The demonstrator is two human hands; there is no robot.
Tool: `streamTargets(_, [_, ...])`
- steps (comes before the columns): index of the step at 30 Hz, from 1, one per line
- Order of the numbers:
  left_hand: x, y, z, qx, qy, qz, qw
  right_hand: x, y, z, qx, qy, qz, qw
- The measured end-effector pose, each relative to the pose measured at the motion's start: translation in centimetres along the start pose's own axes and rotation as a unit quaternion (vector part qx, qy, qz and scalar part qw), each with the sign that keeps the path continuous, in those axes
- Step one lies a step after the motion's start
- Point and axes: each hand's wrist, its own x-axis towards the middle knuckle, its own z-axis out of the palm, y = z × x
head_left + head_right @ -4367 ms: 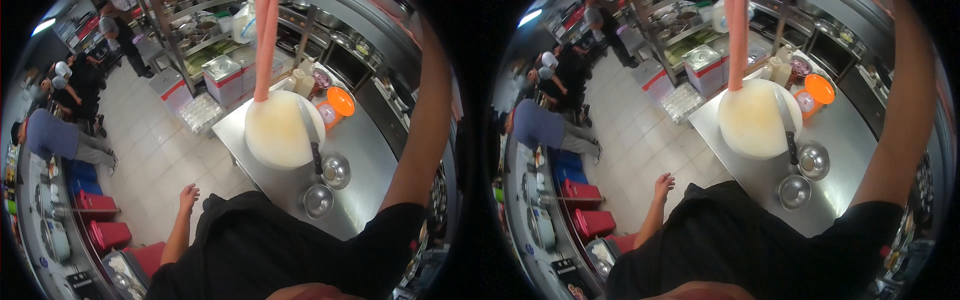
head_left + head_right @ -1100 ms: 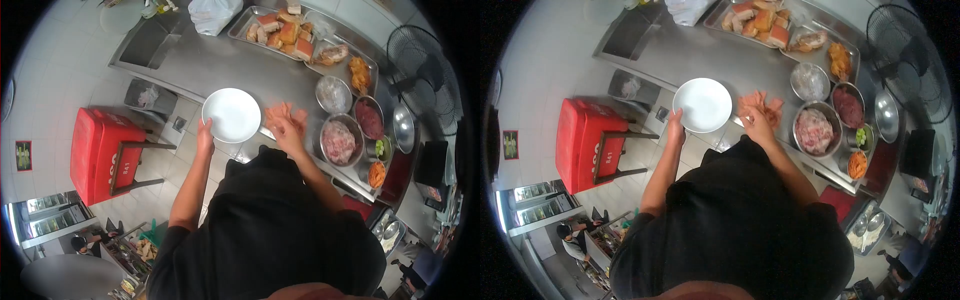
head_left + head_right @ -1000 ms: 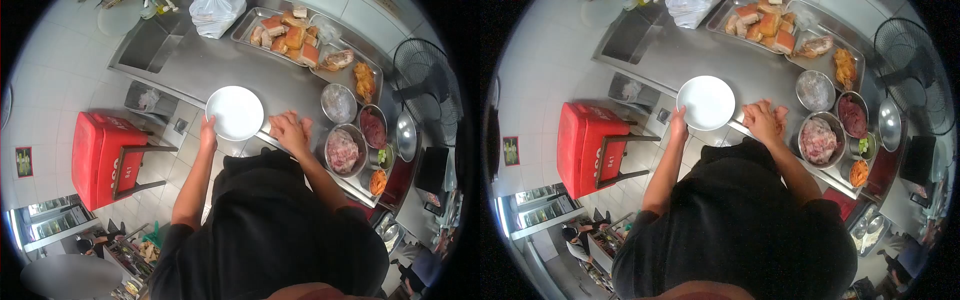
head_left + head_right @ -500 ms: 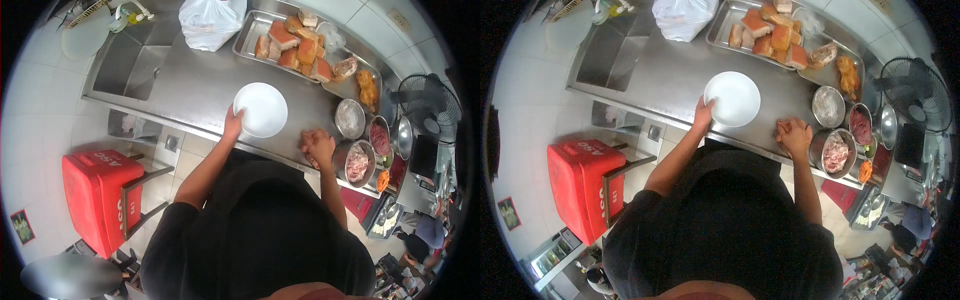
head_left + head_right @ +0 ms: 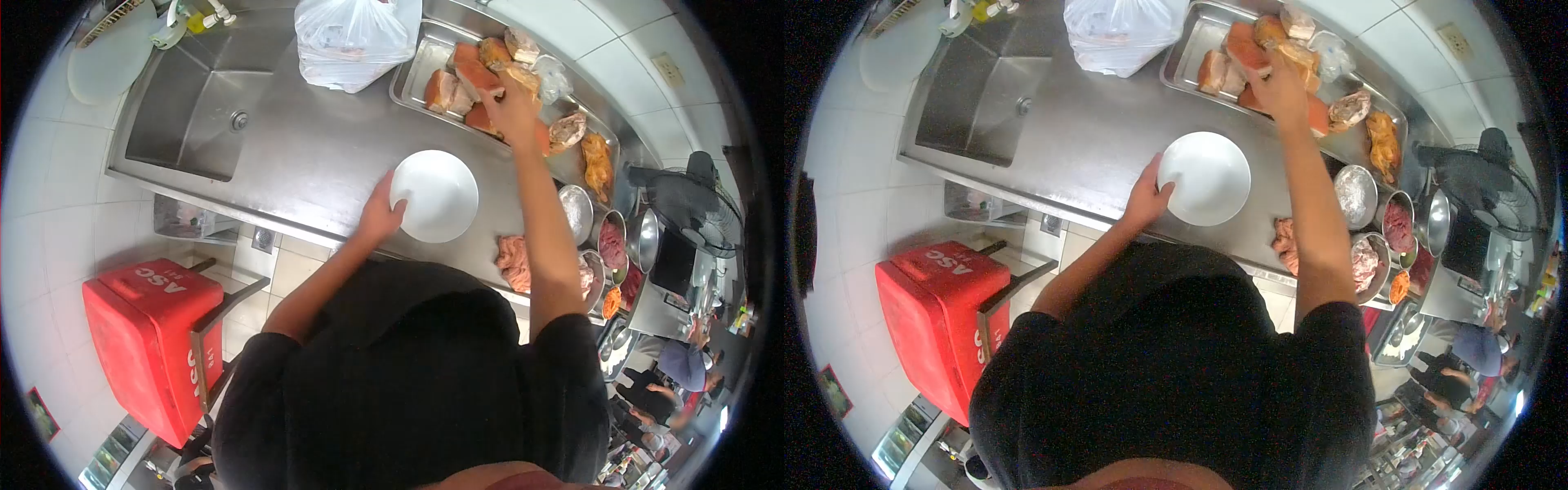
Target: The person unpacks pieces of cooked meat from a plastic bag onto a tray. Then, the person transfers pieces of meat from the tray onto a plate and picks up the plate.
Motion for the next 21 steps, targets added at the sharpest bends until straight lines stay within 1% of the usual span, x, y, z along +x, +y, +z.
streamTargets(3, [-0.2, 0.1, -2.9, 0.035, 0.023, 0.031, 0.999, 3.7, 1.1, 3.8, -0.105, -0.123, 0.042, 0.986])
streamTargets(5, [0.2, -1.2, -5.3, 0.056, 0.050, 0.032, 0.997, 4.9, 2.0, 6.4, -0.157, -0.225, 0.082, 0.958])
streamTargets(8, [0.0, -4.2, -8.4, 0.129, 0.108, 0.074, 0.983, 5.1, 0.0, 4.8, -0.138, -0.207, 0.071, 0.966])
streamTargets(9, [-0.2, -5.1, -9.3, 0.154, 0.117, 0.073, 0.978, 4.8, -0.9, 3.7, -0.069, -0.186, 0.080, 0.977])
streamTargets(11, [-0.9, -5.4, -10.8, 0.157, 0.137, 0.062, 0.976, 3.3, -3.2, 1.1, 0.068, -0.134, 0.094, 0.984])
streamTargets(12, [-1.2, -5.7, -11.3, 0.173, 0.138, 0.060, 0.973, 2.2, -2.5, 0.7, 0.046, -0.194, 0.103, 0.974])
streamTargets(14, [-1.7, -6.0, -11.9, 0.205, 0.138, 0.061, 0.967, -2.3, -3.5, -0.4, 0.152, -0.143, -0.020, 0.978])
streamTargets(16, [-1.8, -6.1, -11.9, 0.213, 0.119, 0.065, 0.968, -8.1, -4.3, 0.3, 0.198, -0.143, -0.050, 0.968])
streamTargets(19, [-1.3, -6.4, -11.5, 0.238, 0.107, 0.092, 0.961, -14.1, -5.7, 1.8, 0.157, -0.160, -0.066, 0.972])
streamTargets(20, [-1.4, -6.1, -11.5, 0.243, 0.102, 0.094, 0.960, -15.2, -6.0, 2.2, 0.154, -0.194, -0.052, 0.967])
streamTargets(21, [-1.5, -5.8, -11.6, 0.250, 0.098, 0.093, 0.959, -16.0, -5.7, 2.9, 0.138, -0.194, -0.059, 0.970])
